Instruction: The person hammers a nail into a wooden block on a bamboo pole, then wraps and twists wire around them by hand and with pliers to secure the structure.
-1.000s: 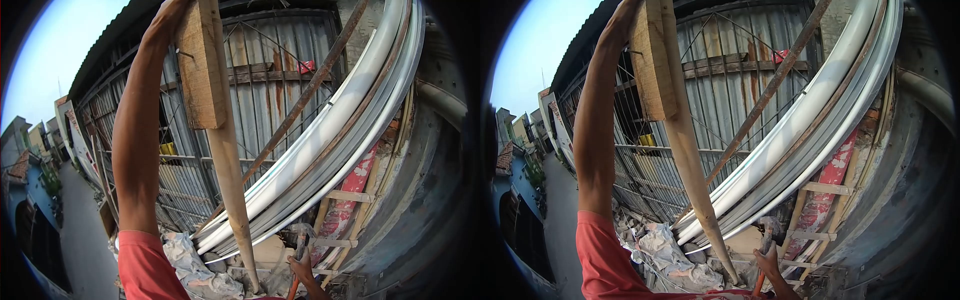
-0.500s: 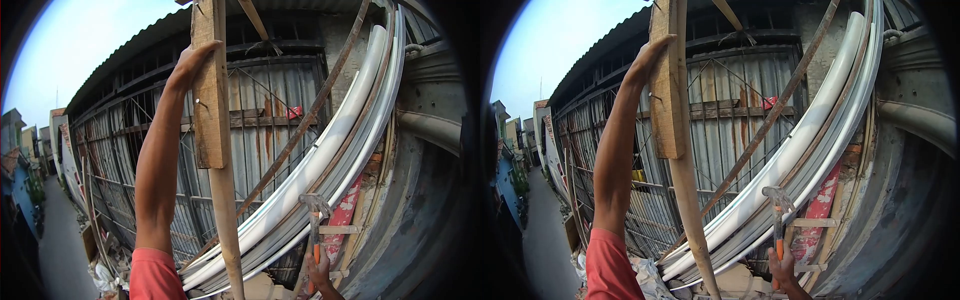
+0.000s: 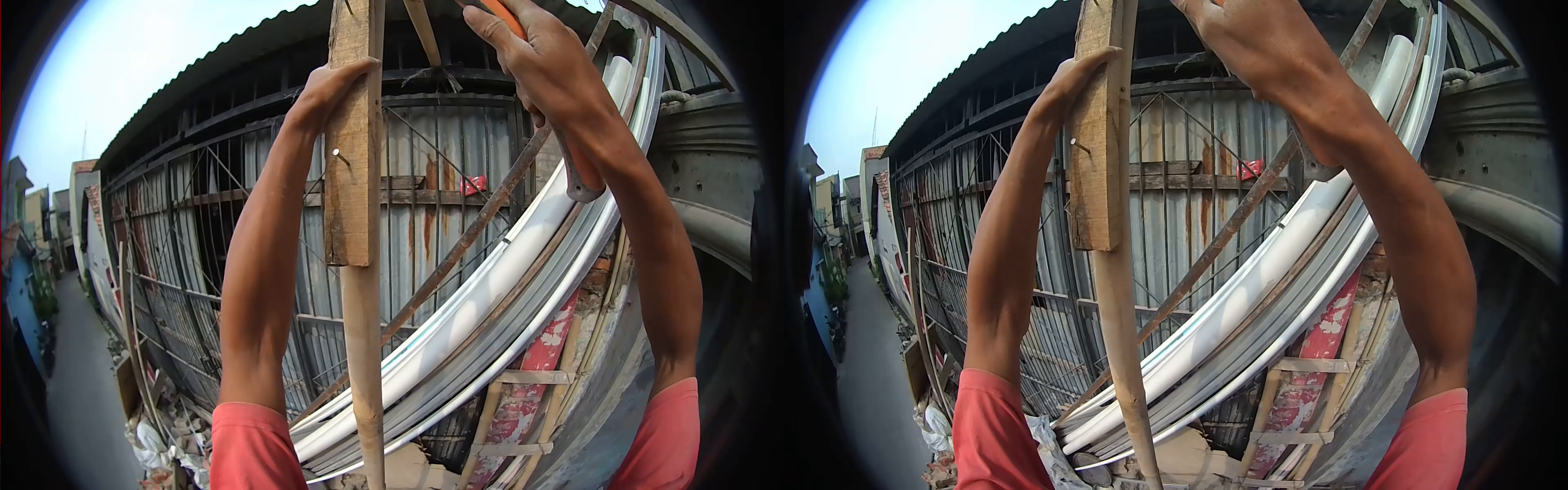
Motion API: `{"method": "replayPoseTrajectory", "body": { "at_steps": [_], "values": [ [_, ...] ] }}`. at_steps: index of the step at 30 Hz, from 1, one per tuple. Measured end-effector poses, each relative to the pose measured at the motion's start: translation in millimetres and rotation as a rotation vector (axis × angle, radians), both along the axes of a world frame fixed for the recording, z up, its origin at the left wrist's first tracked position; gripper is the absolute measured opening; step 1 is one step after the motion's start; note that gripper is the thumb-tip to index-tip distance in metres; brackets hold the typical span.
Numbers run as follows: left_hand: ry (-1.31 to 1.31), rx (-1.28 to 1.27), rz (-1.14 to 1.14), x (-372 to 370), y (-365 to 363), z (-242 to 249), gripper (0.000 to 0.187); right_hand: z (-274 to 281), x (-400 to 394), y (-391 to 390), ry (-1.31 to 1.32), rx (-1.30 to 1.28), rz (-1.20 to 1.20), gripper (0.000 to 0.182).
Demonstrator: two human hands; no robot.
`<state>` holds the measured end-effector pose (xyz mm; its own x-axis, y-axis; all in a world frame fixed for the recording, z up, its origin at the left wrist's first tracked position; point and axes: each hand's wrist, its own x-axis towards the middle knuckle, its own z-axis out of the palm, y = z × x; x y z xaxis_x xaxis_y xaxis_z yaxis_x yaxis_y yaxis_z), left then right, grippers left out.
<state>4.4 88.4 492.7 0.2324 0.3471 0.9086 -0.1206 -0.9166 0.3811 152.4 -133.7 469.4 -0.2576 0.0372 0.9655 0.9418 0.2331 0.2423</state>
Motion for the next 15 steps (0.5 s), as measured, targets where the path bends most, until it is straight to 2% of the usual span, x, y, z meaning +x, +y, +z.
{"method": "replayPoseTrajectory", "body": {
  "at_steps": [1,3,5,7,10,12,14,15],
  "values": [
    [0.007,0.002,0.008,-0.4,-1.5,-0.7,0.075,12.5,-17.0,-13.1,-0.051,0.078,-0.040,0.032],
    [0.010,0.005,0.012,-0.2,-4.2,-0.9,0.075,13.1,-49.3,-33.9,0.150,-0.051,0.048,0.037],
    [-0.039,-0.078,-0.035,-0.4,-6.9,-0.7,0.056,22.1,-55.1,-41.9,0.097,-0.055,0.081,0.038],
    [-0.042,-0.068,-0.043,-1.1,-7.9,-1.6,0.055,27.2,-64.5,-45.7,0.047,-0.061,0.116,0.039],
    [-0.023,-0.082,-0.052,-1.6,-6.6,-0.2,0.054,30.3,-73.7,-43.2,0.133,-0.055,-0.012,0.040],
    [-0.005,-0.105,-0.050,-1.4,-7.7,-1.0,0.054,31.8,-68.5,-38.4,0.049,-0.253,-0.180,0.041],
    [0.008,-0.088,-0.046,-2.2,-12.7,-1.0,0.055,39.1,-75.8,-40.1,0.015,-0.475,-0.489,0.041],
    [0.007,-0.086,-0.047,-1.7,-12.8,-0.2,0.055,38.3,-76.7,-42.8,-0.018,-0.562,-0.540,0.040]
  ]
}}
